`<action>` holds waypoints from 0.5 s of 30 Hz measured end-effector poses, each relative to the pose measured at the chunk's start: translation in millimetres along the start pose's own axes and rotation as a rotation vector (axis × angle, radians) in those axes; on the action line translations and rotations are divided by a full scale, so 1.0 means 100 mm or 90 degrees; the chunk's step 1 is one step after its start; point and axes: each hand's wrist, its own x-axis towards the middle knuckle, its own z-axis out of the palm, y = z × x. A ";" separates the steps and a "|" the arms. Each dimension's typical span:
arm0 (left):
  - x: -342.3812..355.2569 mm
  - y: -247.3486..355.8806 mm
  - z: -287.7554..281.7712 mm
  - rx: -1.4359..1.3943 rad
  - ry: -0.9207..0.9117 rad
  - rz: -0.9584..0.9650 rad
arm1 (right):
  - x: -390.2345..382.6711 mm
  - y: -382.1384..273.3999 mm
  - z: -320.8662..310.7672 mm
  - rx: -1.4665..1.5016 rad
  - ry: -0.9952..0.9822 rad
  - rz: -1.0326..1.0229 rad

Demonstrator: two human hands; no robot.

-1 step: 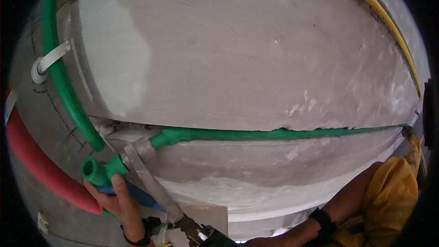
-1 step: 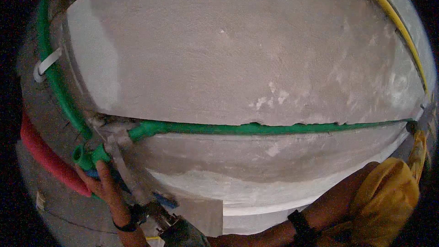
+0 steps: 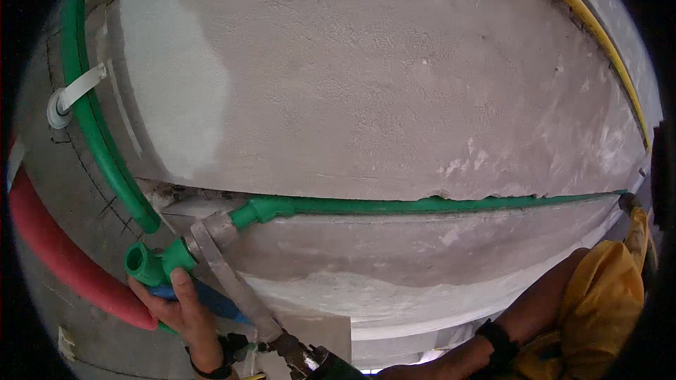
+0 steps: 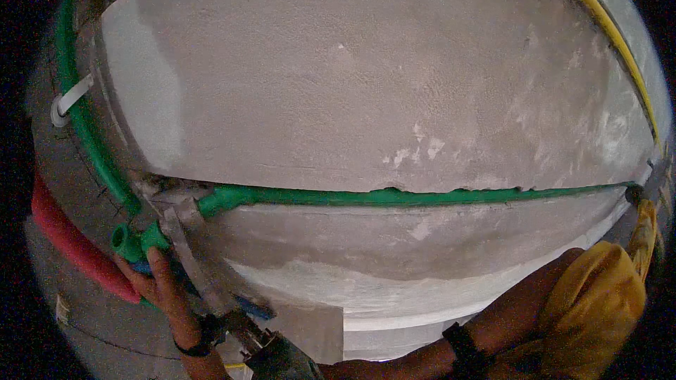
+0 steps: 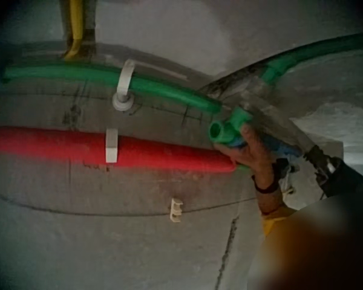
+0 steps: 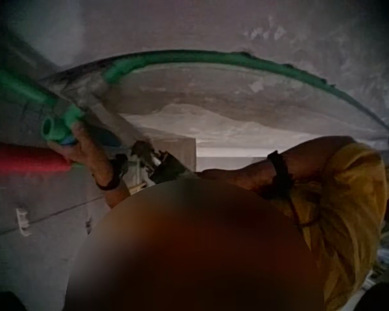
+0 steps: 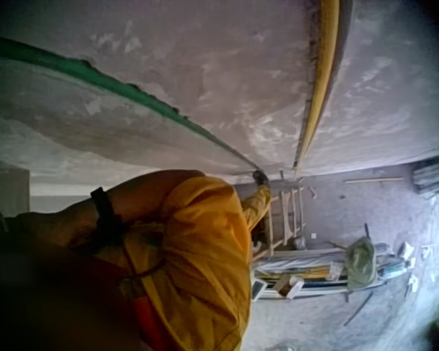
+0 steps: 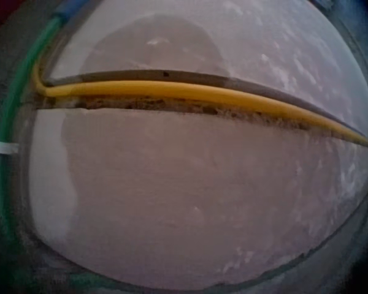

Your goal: Installing green plastic water pipes by cutting them to length and using a heat fusion welding tool to connect fittings.

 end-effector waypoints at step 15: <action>0.00 0.04 0.00 0.017 0.035 -0.011 | -0.04 -0.19 0.00 -0.038 0.028 0.108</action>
